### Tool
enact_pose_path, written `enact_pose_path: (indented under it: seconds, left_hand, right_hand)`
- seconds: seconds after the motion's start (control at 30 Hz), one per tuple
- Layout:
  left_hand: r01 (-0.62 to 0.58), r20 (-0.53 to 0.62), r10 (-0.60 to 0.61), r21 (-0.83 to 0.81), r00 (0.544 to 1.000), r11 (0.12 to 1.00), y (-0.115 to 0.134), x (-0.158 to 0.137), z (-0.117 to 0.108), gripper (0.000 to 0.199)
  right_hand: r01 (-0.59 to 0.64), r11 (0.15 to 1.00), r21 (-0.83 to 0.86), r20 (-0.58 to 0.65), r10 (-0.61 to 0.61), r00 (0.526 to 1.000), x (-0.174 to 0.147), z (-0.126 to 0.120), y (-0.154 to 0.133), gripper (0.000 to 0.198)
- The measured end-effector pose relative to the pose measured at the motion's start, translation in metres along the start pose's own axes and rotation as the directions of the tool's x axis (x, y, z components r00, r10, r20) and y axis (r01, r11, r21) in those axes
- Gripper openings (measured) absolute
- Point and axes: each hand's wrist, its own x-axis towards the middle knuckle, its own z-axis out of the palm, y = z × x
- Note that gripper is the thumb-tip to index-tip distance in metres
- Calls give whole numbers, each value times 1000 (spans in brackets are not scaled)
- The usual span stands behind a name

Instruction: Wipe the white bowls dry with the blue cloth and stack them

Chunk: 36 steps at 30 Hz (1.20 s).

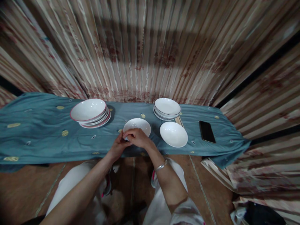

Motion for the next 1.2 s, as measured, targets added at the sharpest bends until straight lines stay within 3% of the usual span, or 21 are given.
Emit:
enact_pose_path:
  seconds: [0.17,0.37,0.67,0.83,0.97,1.1,1.2]
  left_hand:
    - [32,25,-33,20,999,999,5,-1,0,88]
    - [39,13,-39,52,999,998,8,-2,2,90]
    - [16,7,-17,92,1000,996,7,1,-1,93]
    - [24,-11,-23,121,1000,992,4,4,-3,101]
    - [53,-33,-50,99,998,994,7,6,-2,117]
    - [27,51,-34,135,998,990,12,7,-1,108]
    - [7,67,-16,138,998,990,13,6,-1,105]
  right_hand:
    - [-143,990,-9,28,144,989,-23,-23,-11,27]
    - [-295,955,-38,-69,292,954,-45,-50,-11,30]
    - [-446,872,-202,-285,384,878,-75,-58,-7,31]
    - [-538,825,-171,-335,465,819,-79,-54,10,52]
    - [-509,856,-90,-342,453,823,-73,-48,32,52]
    - [-426,904,25,-307,412,858,-69,-48,38,46]
    - [-406,905,130,-308,426,850,-70,-50,33,43]
